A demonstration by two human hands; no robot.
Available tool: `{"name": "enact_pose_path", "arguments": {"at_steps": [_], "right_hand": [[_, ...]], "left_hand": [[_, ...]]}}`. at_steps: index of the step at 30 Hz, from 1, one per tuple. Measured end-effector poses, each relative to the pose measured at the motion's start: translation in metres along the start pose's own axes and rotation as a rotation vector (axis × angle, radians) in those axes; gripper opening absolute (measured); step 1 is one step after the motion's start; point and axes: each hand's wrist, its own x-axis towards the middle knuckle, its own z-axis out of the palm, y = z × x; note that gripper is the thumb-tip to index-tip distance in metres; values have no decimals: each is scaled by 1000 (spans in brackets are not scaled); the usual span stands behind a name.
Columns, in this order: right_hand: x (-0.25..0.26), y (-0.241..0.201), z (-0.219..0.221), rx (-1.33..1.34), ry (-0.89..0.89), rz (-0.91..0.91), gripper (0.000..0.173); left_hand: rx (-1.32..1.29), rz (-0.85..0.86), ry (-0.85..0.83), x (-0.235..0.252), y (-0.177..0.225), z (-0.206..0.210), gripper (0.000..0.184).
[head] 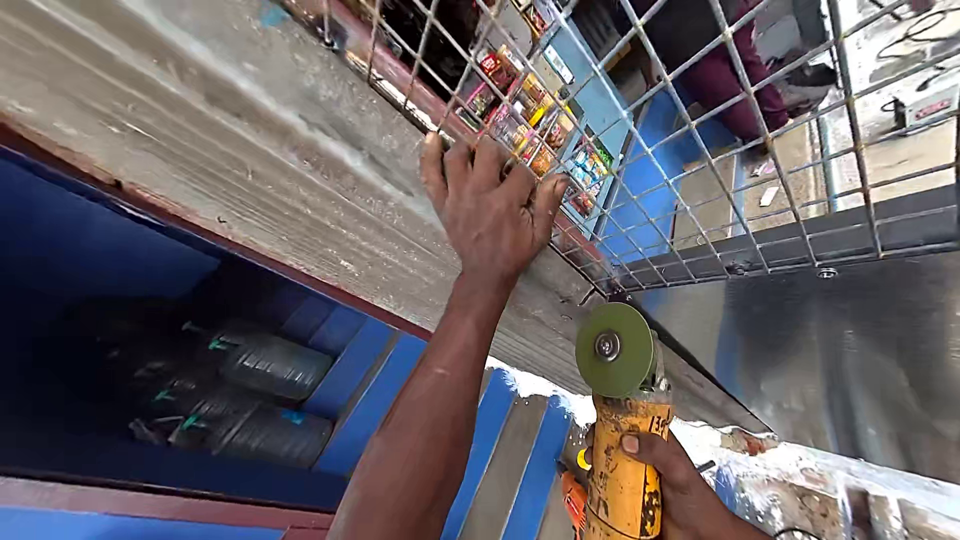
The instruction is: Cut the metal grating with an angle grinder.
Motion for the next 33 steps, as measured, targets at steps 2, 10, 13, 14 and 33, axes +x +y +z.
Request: {"name": "enact_pose_path", "arguments": {"at_steps": [2,10,13,14,33], "right_hand": [[7,1,6,3,21,-4,67],[27,0,11,11,102,-35,77],[28,0,13,19,109,-24,75],[27,0,14,24,109,-18,74],[31,15,17,62,128,21,79]], "left_hand": [[-2,1,-8,2,-1,0,70],[-9,2,-5,3,-3,1,71],[-15,2,-3,3,-3,2,71],[-19,2,-1,3,-3,2,71],[-13,7,15,4,-1,1,71]]}}
